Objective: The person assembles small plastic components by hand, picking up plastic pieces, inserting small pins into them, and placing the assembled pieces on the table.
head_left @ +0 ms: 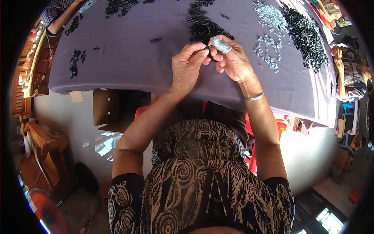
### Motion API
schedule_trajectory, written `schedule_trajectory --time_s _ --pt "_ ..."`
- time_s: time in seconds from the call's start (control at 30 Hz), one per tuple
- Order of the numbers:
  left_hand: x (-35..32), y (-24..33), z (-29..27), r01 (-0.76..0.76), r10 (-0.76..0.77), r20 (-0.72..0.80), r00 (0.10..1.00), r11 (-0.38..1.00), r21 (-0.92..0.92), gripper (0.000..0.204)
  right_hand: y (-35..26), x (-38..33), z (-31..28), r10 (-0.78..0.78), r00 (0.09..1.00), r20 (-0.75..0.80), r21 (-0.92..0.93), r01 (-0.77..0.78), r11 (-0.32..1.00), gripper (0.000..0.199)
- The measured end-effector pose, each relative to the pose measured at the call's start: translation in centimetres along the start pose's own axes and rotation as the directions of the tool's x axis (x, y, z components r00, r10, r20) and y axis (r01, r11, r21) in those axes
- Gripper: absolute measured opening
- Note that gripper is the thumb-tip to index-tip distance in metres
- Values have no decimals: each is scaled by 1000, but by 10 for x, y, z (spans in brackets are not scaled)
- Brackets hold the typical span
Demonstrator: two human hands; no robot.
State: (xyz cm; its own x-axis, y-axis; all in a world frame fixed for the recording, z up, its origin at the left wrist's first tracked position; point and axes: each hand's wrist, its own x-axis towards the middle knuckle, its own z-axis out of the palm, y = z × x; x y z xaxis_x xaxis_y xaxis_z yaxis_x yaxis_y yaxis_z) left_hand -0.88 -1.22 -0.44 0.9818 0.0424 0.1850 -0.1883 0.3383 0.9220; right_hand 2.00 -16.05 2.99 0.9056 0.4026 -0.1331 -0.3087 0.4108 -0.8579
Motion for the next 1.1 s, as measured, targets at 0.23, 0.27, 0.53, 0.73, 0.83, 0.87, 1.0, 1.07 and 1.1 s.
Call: schedule_trajectory --time_s 0.23,0.27,0.53,0.73,0.83,0.87,1.0,1.07,1.1 --pt "-1 3 2 -63 65 53 996 997 -41 15 4 -7 0 34 999 -15 56 -33 998 37" --pt "-3 6 7 -131 137 55 989 987 -95 15 3 -8 0 70 997 -19 -5 -70 998 52" --pt "-6 23 13 -125 132 125 983 990 -61 15 -1 -21 12 219 965 147 -35 -216 976 59" --pt "-13 22 14 36 -15 154 988 990 -135 28 9 -23 18 156 976 151 131 -176 976 40" --pt "-14 36 15 115 -69 205 976 969 -220 39 24 -26 28 43 995 87 208 -60 976 33" --pt "-18 38 15 74 -43 184 982 983 -169 38 29 -29 41 14 1000 14 250 -17 968 32" --pt "-32 52 26 67 -75 60 995 989 130 31 61 -29 59 -197 977 -80 270 212 939 27" --pt "-33 54 29 77 -75 -19 997 991 113 28 65 -30 56 -228 972 -50 222 233 947 31" --pt "-33 55 30 81 -75 -53 996 989 127 24 66 -30 56 -234 972 -31 186 236 954 31"
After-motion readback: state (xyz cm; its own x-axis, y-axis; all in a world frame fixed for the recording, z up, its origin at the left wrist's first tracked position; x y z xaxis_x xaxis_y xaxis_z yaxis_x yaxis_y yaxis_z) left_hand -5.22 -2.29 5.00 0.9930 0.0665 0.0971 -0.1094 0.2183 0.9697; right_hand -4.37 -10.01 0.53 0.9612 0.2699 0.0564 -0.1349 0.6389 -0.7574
